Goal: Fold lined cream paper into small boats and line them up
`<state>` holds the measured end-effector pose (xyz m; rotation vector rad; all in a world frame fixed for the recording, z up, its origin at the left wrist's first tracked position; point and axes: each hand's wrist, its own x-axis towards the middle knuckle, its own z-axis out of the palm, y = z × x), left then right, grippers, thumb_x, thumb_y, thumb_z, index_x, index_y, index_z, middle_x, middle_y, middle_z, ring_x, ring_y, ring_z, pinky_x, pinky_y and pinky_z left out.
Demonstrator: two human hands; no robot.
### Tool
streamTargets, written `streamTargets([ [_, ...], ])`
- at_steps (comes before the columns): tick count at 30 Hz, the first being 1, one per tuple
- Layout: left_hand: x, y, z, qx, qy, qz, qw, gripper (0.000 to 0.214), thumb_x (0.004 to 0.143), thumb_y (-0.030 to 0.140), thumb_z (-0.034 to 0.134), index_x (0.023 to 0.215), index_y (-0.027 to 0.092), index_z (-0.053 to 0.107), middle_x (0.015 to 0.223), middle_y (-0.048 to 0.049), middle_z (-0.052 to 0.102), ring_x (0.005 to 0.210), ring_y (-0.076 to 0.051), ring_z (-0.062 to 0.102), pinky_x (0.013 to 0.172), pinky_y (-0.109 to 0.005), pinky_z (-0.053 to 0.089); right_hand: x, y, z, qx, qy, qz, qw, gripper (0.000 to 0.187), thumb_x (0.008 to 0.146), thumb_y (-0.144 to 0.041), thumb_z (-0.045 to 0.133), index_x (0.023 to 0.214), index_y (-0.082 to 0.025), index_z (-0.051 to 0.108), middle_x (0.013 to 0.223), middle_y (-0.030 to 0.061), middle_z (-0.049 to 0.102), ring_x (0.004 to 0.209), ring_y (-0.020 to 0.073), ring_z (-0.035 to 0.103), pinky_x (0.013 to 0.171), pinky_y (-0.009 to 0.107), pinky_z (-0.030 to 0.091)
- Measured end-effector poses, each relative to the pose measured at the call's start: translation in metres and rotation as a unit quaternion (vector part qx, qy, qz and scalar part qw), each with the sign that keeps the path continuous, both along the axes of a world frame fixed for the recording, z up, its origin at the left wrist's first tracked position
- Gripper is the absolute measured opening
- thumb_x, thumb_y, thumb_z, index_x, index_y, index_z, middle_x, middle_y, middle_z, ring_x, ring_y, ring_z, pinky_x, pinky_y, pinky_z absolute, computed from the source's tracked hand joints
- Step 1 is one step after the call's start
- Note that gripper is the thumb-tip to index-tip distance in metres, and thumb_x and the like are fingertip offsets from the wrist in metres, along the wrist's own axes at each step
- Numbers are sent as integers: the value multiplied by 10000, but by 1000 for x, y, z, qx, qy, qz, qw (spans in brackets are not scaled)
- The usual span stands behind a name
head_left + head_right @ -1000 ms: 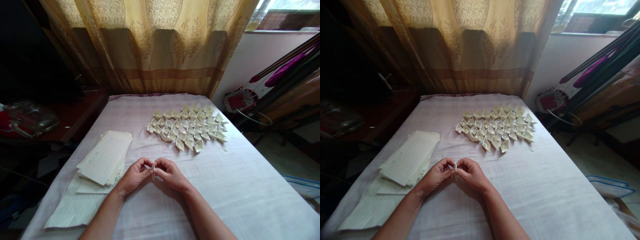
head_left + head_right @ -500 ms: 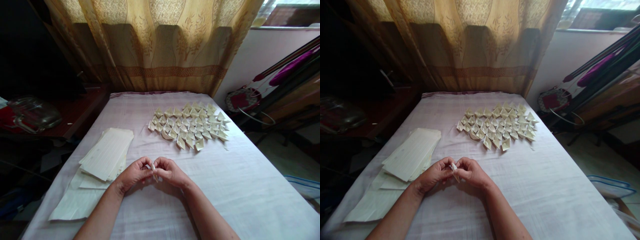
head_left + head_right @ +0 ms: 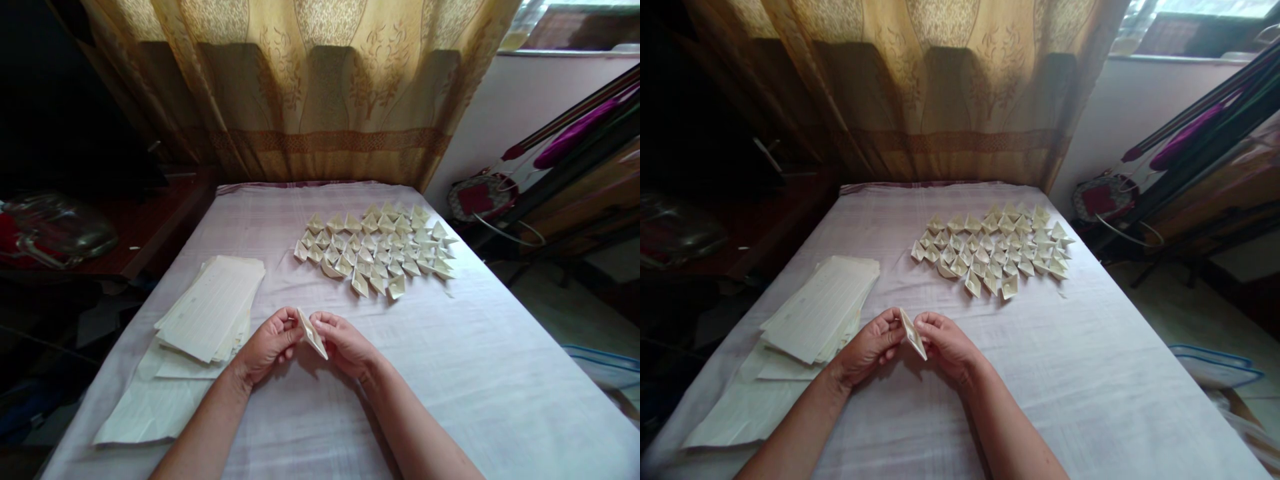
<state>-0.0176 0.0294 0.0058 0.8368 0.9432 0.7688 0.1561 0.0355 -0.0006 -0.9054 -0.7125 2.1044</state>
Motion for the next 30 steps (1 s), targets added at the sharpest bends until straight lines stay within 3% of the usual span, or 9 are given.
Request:
streamTargets([
  [5, 1, 0, 0, -9, -21, -8, 1000, 511, 680, 508, 823, 931, 195, 506, 679, 92, 513, 405, 4, 356, 342, -113, 192, 0, 2, -3, -41, 33, -13, 999, 418, 537, -350, 916, 729, -172, 590, 534, -80, 488, 444, 42, 320, 431, 166, 182],
  [15, -2, 1, -3, -17, -73, -31, 997, 456, 739, 447, 804, 966, 205, 493, 679, 96, 487, 414, -1, 358, 350, -102, 232, -6, 1, -5, -36, 23, -47, 998, 449, 499, -353, 921, 697, -176, 559, 548, -78, 499, 470, 41, 376, 442, 156, 272],
  [19, 1, 4, -4, -31, -69, 41, 996, 510, 683, 420, 848, 1014, 196, 532, 682, 90, 501, 436, -6, 376, 349, -95, 242, -10, -3, -3, -9, -24, -83, 996, 480, 561, -492, 882, 759, -182, 573, 585, -67, 518, 494, 56, 412, 459, 166, 315],
  [22, 3, 6, -7, -29, -71, 112, 991, 560, 634, 401, 873, 1041, 185, 554, 692, 84, 504, 466, -14, 414, 357, -94, 272, -11, -9, -3, 66, -103, -96, 988, 506, 648, -590, 800, 887, -186, 612, 698, -28, 593, 565, 85, 488, 487, 182, 354],
  [26, 4, 7, -7, -22, -63, 131, 989, 523, 637, 375, 858, 1030, 194, 564, 702, 79, 501, 495, -26, 457, 367, -94, 305, -12, -17, -10, 207, -256, -116, 937, 371, 743, -523, 714, 867, -186, 619, 675, -23, 589, 576, 110, 494, 519, 216, 377],
  [28, 5, 6, -6, -20, -57, 128, 990, 482, 657, 372, 834, 1024, 190, 580, 765, 51, 544, 535, -42, 508, 369, -105, 331, -11, -18, -14, 272, -343, -153, 886, 261, 813, -449, 629, 804, -188, 620, 643, -21, 581, 566, 114, 491, 546, 229, 386],
  [30, 4, 4, -6, 14, 18, 120, 992, 447, 709, 439, 764, 1037, 187, 594, 876, 7, 602, 586, -63, 564, 368, -120, 351, -8, -18, -15, 341, -430, -178, 817, 186, 845, -354, 574, 786, -190, 636, 669, -6, 609, 585, 120, 513, 587, 236, 398],
])
